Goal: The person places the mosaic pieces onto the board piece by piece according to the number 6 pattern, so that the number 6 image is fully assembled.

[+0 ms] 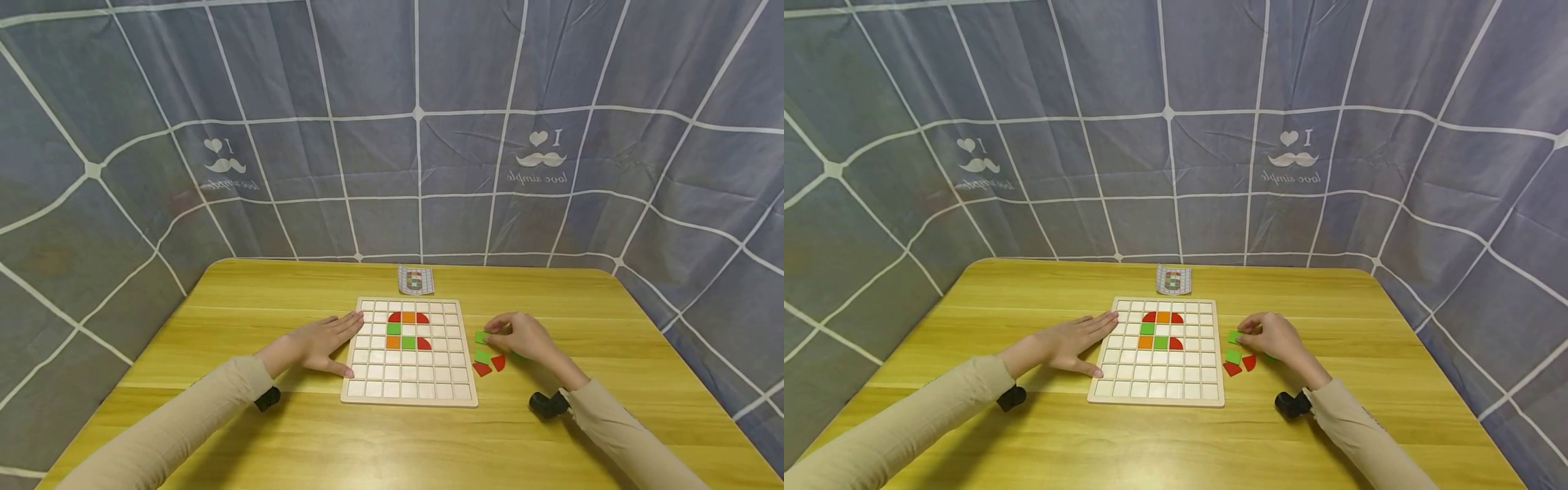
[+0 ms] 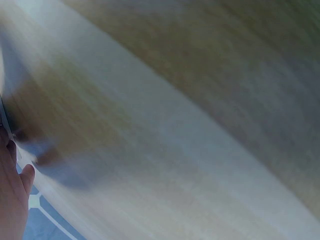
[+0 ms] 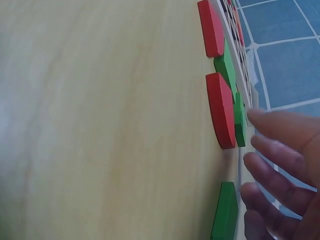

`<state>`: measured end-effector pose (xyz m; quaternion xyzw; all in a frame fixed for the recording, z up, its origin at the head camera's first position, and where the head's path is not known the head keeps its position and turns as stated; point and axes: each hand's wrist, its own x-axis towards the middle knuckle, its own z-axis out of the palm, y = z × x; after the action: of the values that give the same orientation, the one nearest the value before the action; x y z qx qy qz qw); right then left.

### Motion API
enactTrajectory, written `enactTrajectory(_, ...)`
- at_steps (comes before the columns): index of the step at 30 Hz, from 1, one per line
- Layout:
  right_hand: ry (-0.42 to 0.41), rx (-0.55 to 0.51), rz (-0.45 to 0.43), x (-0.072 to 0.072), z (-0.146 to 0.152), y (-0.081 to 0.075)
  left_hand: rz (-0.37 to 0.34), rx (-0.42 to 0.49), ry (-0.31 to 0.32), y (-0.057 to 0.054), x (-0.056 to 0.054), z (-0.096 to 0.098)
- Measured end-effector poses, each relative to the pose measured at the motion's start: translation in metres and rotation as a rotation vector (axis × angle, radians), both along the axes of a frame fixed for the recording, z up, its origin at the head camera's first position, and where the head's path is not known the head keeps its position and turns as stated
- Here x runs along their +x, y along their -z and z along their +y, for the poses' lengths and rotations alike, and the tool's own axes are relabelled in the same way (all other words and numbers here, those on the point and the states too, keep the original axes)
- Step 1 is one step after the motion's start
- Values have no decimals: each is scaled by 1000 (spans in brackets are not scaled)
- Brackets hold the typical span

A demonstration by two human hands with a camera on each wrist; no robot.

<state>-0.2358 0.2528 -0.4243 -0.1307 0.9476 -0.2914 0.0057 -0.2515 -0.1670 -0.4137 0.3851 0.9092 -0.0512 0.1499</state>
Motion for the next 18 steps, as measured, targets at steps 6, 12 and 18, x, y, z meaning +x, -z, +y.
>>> enactTrajectory(6, -7, -3, -61, 1, 1, 1, -2, 11, 4, 0, 0, -1)
enactTrajectory(12, -16, -3, -81, 0, 2, 1, -8, 13, 1, -2, 2, -1)
enactTrajectory(18, -23, -3, -75, -1, 4, 1, -16, 19, -4, -3, 3, 1)
